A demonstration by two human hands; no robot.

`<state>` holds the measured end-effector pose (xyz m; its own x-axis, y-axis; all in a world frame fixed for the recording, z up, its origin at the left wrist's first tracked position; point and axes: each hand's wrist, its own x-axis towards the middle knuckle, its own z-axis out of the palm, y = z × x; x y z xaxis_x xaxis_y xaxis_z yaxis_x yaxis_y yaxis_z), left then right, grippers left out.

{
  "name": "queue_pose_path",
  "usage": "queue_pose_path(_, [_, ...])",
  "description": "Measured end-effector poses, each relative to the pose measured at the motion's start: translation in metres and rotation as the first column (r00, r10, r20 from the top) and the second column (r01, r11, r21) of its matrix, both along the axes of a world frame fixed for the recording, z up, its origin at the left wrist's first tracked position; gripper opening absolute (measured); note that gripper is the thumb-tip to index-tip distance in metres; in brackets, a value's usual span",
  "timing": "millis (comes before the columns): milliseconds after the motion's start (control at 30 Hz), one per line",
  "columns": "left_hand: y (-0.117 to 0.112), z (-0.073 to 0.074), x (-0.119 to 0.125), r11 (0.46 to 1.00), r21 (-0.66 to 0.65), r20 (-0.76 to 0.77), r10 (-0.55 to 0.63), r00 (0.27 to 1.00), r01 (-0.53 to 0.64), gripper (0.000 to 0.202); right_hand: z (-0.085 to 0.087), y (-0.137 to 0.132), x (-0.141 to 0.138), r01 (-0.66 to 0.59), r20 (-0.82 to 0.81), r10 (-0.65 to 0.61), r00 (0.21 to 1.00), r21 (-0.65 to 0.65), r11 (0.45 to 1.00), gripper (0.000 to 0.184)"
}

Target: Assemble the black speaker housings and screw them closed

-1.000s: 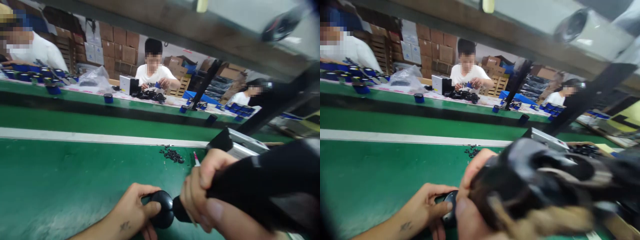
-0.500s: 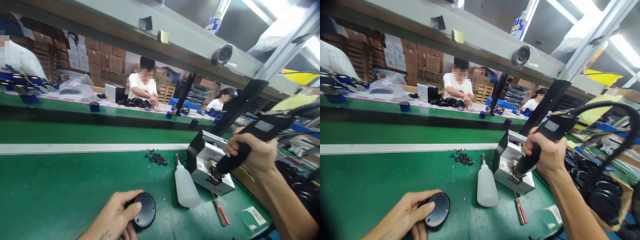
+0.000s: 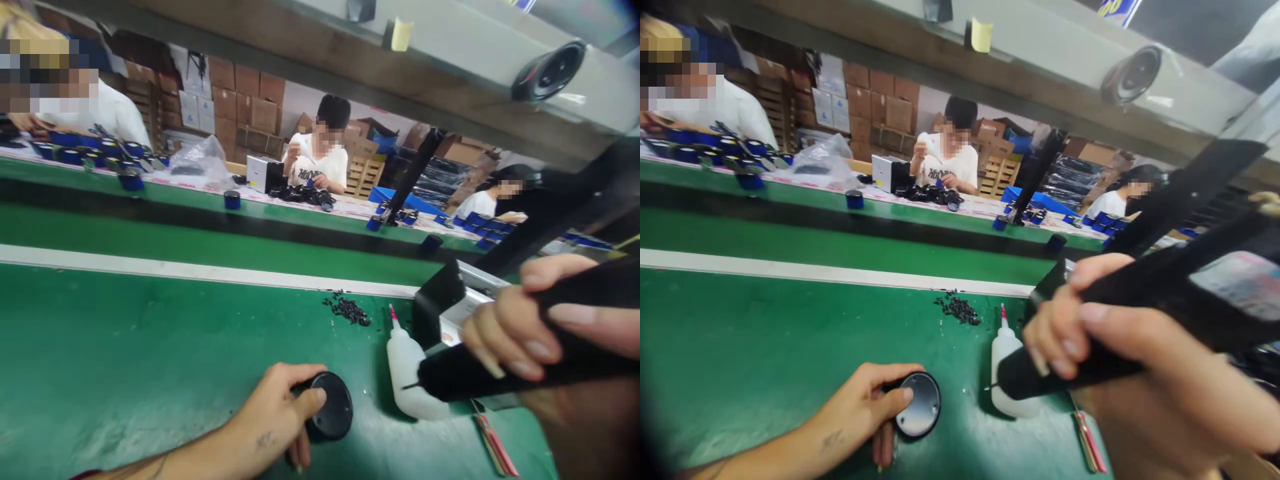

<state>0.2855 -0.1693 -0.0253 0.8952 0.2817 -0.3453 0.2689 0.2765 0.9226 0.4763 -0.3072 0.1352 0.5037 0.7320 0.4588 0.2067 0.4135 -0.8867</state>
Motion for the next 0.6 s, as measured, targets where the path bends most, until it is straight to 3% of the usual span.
queue_pose_path(33, [-0.001,-0.001,-0.001,1.000,0.001,0.004,0.006,1.000,-0.006,0.081,0.000,0.012,-0.017,-0.140,-0.053,0.140,0.989,-0.008,0.990,0.015])
queue_pose_path(67, [-0.002,-0.002,-0.001,1.000,0.000,0.015,0.006,1.000,-0.006,0.079,0.000,0.023,-0.034,-0.181,-0.119,0.181,0.976,0.005,0.983,0.015])
queue_pose_path(200, [-0.003,0.003,-0.004,1.000,0.030,0.090,-0.011,0.996,0.009,0.066,-0.001,0.058,-0.077,-0.142,-0.223,0.140,0.965,0.005,0.990,0.020])
queue_pose_path(600, [-0.003,0.002,-0.003,1.000,-0.016,0.032,0.003,0.999,-0.002,0.071,-0.025,0.067,-0.069,-0.271,-0.232,0.240,0.943,-0.112,0.956,0.017])
